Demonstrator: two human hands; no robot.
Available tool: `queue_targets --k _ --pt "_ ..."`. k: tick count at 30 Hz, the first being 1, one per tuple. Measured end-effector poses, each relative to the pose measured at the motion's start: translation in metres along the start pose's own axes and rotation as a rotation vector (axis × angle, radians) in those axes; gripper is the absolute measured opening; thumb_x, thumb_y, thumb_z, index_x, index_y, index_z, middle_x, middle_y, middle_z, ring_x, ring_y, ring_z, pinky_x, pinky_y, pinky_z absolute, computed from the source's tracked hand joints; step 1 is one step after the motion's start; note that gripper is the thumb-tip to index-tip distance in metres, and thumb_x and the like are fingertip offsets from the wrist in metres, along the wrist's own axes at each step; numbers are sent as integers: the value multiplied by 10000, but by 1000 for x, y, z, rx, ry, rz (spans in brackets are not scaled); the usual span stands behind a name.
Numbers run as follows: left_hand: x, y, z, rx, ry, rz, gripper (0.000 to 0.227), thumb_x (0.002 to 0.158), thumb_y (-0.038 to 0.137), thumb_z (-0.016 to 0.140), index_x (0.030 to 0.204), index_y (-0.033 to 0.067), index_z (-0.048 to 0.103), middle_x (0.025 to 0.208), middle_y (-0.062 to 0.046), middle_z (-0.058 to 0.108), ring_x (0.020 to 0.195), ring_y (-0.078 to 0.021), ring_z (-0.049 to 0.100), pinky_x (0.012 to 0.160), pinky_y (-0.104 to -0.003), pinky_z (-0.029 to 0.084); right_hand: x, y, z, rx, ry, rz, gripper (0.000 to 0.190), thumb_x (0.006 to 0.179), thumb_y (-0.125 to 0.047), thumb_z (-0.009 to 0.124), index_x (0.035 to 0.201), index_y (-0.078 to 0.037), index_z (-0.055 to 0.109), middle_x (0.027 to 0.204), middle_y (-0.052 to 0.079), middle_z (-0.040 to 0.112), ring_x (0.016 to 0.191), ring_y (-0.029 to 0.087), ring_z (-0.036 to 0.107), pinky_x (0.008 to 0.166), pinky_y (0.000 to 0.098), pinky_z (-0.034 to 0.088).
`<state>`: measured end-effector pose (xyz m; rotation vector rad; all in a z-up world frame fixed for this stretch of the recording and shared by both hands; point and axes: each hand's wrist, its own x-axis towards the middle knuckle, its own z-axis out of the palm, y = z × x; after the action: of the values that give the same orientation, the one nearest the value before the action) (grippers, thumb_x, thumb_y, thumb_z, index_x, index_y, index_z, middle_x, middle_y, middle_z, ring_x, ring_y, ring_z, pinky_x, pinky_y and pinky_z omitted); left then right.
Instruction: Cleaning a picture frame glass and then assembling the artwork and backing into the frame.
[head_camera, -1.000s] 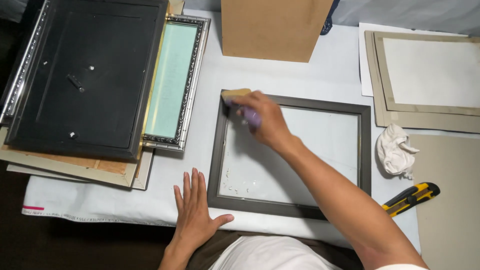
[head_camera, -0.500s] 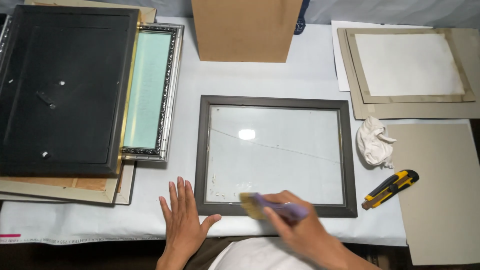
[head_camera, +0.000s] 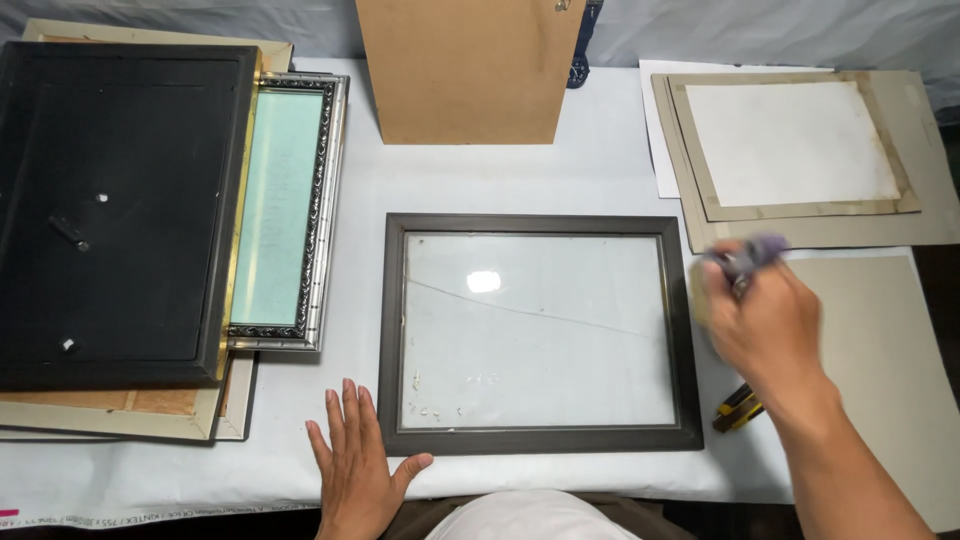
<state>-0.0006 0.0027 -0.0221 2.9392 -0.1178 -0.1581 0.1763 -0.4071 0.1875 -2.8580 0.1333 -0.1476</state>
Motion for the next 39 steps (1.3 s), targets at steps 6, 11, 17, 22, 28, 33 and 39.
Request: queue_targets --k 6,11,17,22,28,33,39 --pt "-1 -8 21 134 42 1 1281 831 855 445 1549 -104 -10 1647 -336 -103 1517 -499 -207 1092 -701 -144 142 -78 122 -287 19 -429 225 995 -193 632 1086 0 562 952 176 563 538 321 650 492 448 542" --pt "2 -10 25 175 95 10 1311 789 873 479 1544 -94 16 1657 -331 -92 1529 -499 -187 1105 -702 -121 170 -79 189 -313 -65 -462 250 952 -232 631 1060 -7 604 1001 186 571 649 322 663 584 442 546" --pt "4 -10 24 131 52 34 1318 802 847 499 1530 -118 -26 1640 -347 -144 1500 -515 -241 1072 -720 -165 163 -68 169 -145 -190 -310 323 1003 -320 643 1110 -15 651 1080 192 528 749 367 663 746 516 556" --pt "0 -9 18 61 6 -2 1292 818 828 504 1555 -89 -31 1650 -325 -125 1503 -498 -209 1074 -719 -140 157 -45 153 -122 -152 -219 263 1005 -258 662 1066 -3 675 1043 211 510 701 360 643 727 518 560" --pt "15 8 -14 -242 -68 -161 1247 791 758 603 1566 -39 37 1663 -284 -71 1519 -461 -167 1064 -731 -154 98 -33 93 55 -1 -270 296 968 -105 678 1225 35 634 1204 211 534 802 323 681 741 445 604" --pt "64 23 -42 -309 181 -165 813 904 377 638 1526 -52 340 1465 -228 445 1381 -357 344 1101 -551 243 -16 19 69 177 -114 65 401 976 -172 600 1290 76 634 1223 268 623 1071 384 635 934 468 525" --pt "80 26 -35 -250 261 -138 633 951 275 585 1504 14 425 1477 -157 397 1325 -333 328 1072 -529 223 -83 39 117 215 -141 228 618 976 -258 530 1455 120 430 1563 323 344 1430 463 350 1141 546 326"
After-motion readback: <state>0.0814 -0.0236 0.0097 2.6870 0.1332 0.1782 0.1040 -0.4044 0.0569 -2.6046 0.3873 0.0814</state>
